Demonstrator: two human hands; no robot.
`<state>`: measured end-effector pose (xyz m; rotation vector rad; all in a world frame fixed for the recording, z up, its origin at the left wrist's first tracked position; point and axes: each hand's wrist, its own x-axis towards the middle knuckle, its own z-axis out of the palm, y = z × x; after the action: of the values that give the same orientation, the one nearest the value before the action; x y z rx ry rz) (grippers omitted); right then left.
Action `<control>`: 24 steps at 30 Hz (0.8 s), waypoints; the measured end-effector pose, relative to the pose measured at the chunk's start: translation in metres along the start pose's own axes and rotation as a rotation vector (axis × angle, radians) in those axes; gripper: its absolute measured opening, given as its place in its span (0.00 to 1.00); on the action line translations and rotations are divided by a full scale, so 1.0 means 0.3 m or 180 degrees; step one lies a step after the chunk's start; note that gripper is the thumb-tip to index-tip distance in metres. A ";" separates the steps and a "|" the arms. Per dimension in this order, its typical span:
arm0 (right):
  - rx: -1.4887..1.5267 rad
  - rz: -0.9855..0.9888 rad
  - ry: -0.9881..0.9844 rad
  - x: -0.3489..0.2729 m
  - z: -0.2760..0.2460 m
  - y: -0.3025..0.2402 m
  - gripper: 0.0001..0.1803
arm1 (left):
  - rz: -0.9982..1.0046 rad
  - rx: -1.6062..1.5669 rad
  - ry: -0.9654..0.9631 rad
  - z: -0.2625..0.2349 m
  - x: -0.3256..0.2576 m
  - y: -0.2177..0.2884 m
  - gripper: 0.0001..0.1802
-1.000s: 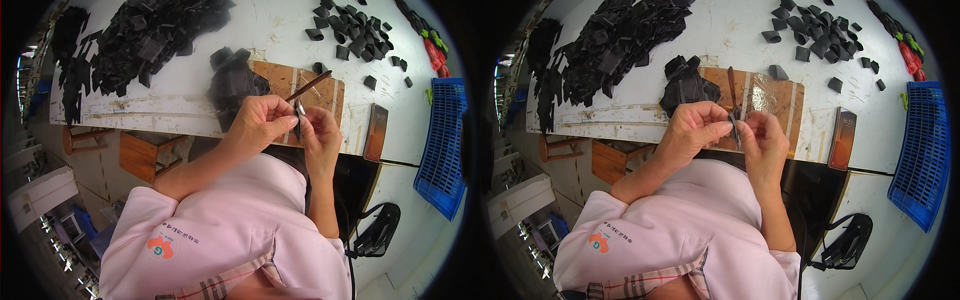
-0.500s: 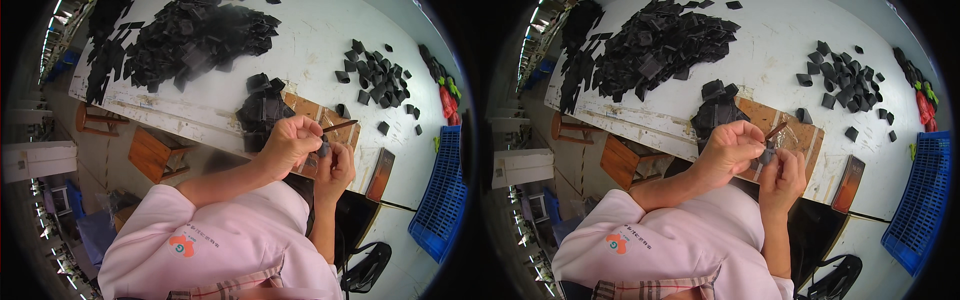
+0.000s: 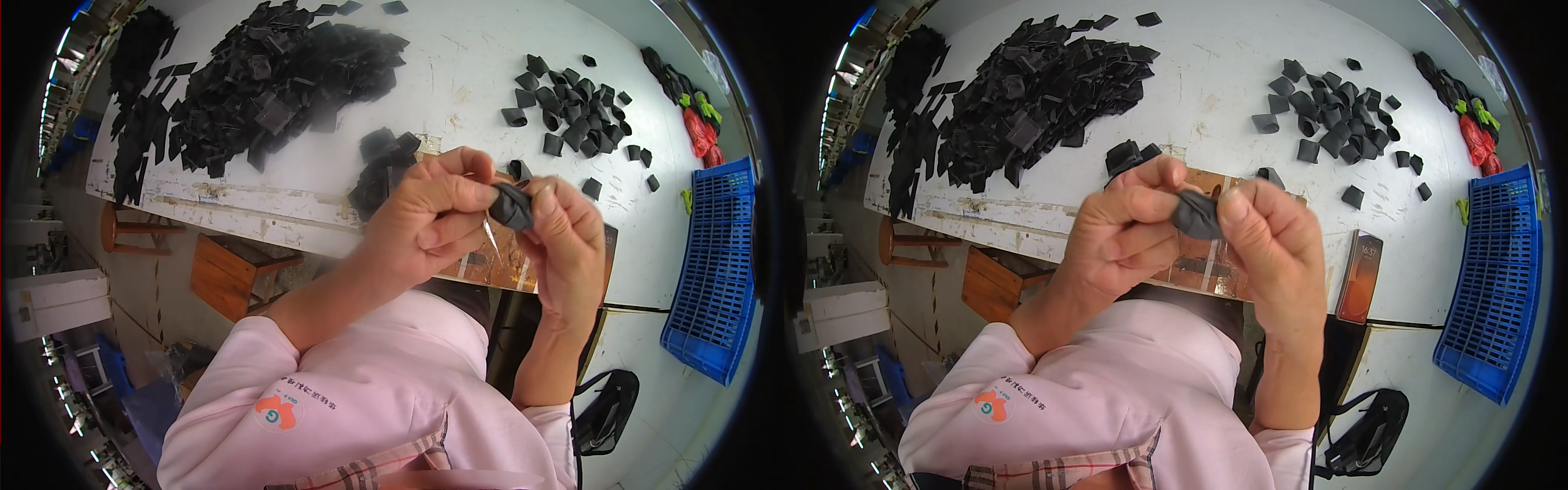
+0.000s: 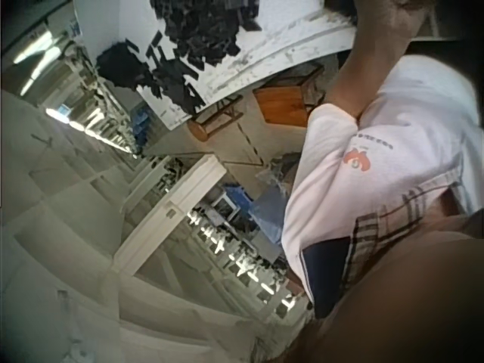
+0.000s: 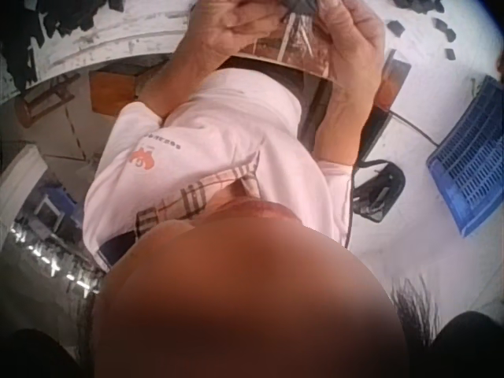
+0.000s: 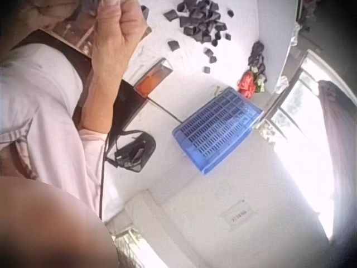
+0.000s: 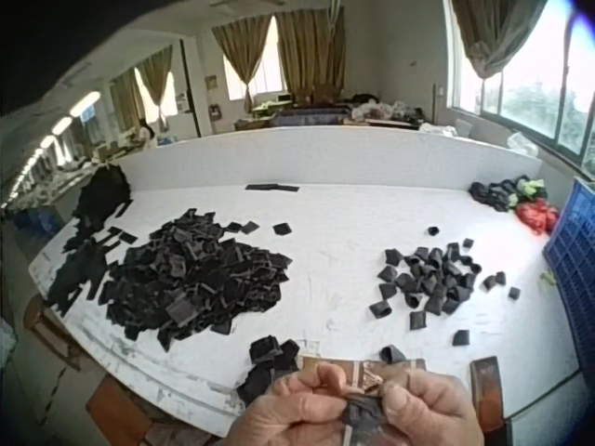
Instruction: The recorder is applying a liquid adhesive using a small brush to small black rectangular components on a workbench in an industrial setting.
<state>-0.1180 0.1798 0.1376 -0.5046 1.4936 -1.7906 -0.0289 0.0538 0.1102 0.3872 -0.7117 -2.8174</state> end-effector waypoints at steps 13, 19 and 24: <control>-0.1290 -0.1114 0.0656 0.031 -0.040 0.091 0.15 | 0.2581 0.3425 -0.0303 -0.032 0.061 -0.030 0.17; -0.2798 -0.2445 0.0808 -0.011 -0.003 0.088 0.21 | 0.2617 0.3521 -0.0910 0.004 0.067 -0.002 0.08; -0.2276 -0.2171 0.0802 -0.007 0.034 0.053 0.14 | 0.1674 0.1274 -0.0456 -0.035 0.056 -0.012 0.04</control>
<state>-0.1050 0.1738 0.1252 -1.3042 2.3485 -1.7893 -0.0420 0.0481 0.0963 0.0398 -1.2106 -2.2173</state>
